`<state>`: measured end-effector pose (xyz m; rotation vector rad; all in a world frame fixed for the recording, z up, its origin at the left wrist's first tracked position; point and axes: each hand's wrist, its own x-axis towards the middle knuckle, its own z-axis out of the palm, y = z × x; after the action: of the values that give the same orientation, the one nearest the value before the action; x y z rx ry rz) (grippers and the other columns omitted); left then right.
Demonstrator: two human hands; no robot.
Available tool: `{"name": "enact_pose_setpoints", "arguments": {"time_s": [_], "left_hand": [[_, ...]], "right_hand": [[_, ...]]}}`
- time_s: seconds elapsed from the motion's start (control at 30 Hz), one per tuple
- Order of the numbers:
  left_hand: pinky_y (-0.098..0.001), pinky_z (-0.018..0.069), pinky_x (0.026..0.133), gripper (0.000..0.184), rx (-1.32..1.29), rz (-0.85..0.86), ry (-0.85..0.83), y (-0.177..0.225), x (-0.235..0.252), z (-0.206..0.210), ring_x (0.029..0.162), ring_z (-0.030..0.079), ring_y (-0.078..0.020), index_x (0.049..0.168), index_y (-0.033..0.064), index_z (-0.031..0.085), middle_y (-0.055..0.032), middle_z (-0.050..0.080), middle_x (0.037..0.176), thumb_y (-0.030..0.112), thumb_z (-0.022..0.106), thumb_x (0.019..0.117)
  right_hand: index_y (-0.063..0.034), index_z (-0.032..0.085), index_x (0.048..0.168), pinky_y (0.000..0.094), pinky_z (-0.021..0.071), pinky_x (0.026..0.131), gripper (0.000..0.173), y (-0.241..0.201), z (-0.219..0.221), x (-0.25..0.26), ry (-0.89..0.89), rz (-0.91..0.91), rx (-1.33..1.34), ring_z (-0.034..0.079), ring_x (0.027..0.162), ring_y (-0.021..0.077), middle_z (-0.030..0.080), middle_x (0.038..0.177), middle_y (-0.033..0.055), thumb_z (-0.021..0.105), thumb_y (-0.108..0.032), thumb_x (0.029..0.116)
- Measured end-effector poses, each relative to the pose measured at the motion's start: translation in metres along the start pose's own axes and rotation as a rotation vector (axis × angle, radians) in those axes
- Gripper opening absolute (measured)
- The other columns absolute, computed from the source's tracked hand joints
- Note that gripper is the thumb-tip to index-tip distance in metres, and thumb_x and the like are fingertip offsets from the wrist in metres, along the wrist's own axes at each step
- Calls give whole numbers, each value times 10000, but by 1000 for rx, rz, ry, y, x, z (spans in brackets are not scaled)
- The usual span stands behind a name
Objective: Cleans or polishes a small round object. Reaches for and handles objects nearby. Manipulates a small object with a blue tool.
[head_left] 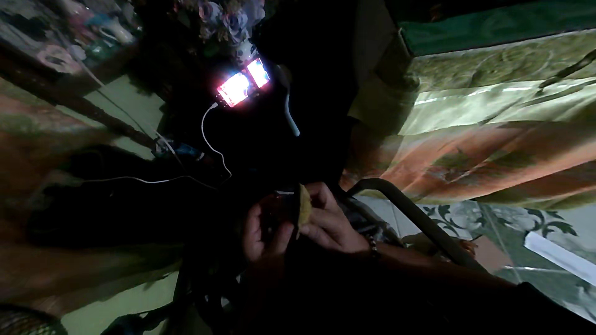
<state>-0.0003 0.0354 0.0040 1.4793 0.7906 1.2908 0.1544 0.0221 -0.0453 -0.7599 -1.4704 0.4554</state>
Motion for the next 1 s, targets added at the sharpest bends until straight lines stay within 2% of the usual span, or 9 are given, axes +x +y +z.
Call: {"name": "enact_pose_setpoints", "arguments": {"time_s": [0.1, 0.23, 0.3, 0.43, 0.6, 0.7, 0.83, 0.9, 1.0], "left_hand": [[-251, 588, 883, 387, -48, -76, -62, 2, -4, -1, 1005, 685, -78, 1266, -6, 602, -6, 710, 1123, 122, 714, 918], [-281, 577, 953, 479, -85, -60, -155, -5, -10, 0, 1081, 678, -76, 1309, 50, 612, 27, 710, 1202, 234, 767, 894], [-286, 582, 946, 498, -92, -68, -106, -7, -10, 3, 1068, 681, -87, 1279, 53, 633, 12, 712, 1183, 274, 799, 865], [-230, 586, 880, 515, -54, -241, 75, 2, -11, 8, 1004, 685, -33, 1239, 27, 620, 48, 719, 1097, 246, 822, 818], [-233, 585, 850, 260, -168, -339, 147, 17, 0, 9, 938, 684, -37, 1196, -3, 594, 31, 705, 1025, -50, 506, 956], [-245, 586, 882, 341, -120, -294, 74, 10, -7, 8, 986, 687, -41, 1253, 2, 579, 37, 710, 1092, -50, 591, 916], [-274, 591, 904, 440, -116, -216, -46, 5, -17, 8, 1019, 690, -59, 1246, 46, 623, 38, 724, 1119, 50, 768, 831], [-290, 599, 892, 389, -79, -56, -88, -3, -15, 8, 1004, 695, -85, 1191, 67, 661, 14, 728, 1098, 187, 807, 851], [-250, 584, 929, 404, 196, 236, -76, -12, -11, 5, 1058, 682, -45, 1220, 94, 667, 40, 725, 1150, 279, 792, 883]], "right_hand": [[-160, 662, 1306, 248, 508, 990, 481, -3, -8, 11, -67, 19, -47, 548, 1201, 106, 530, 1303, 131, 462, -518, 1054], [7, 711, 1125, 335, 466, 1074, 606, -12, -9, 24, -93, 147, 187, 529, 1268, 197, 561, 1330, 184, 364, -488, 1089], [33, 705, 1094, 353, 452, 1106, 609, -14, -8, 26, -108, 169, 239, 523, 1302, 218, 569, 1346, 191, 348, -460, 1101], [-22, 695, 1238, 382, 445, 1135, 577, -12, -2, 18, -97, 96, 188, 520, 1344, 232, 578, 1402, 170, 355, -467, 1098], [-152, 692, 1250, 478, 342, 1229, 425, -1, 9, -1, -72, -101, 52, 385, 1486, 302, 471, 1560, 128, 405, -424, 1094], [-174, 662, 1292, 509, 303, 1235, 507, -3, 7, 2, -50, -124, -56, 348, 1508, 295, 466, 1571, 105, 309, -483, 1099], [14, 684, 1242, 515, 326, 1232, 721, -17, -4, 26, -99, 60, 96, 465, 1430, 338, 627, 1398, 174, 223, -522, 1100], [91, 622, 1304, 406, 335, 1241, 740, -23, -8, 29, -117, 275, 296, 483, 1422, 239, 623, 1403, 166, 251, -515, 1100], [-1, 548, 1399, 222, 470, 1087, 645, -36, -8, 25, -76, 603, 488, 570, 1236, -21, 645, 1339, -33, 265, -498, 1102]]}}
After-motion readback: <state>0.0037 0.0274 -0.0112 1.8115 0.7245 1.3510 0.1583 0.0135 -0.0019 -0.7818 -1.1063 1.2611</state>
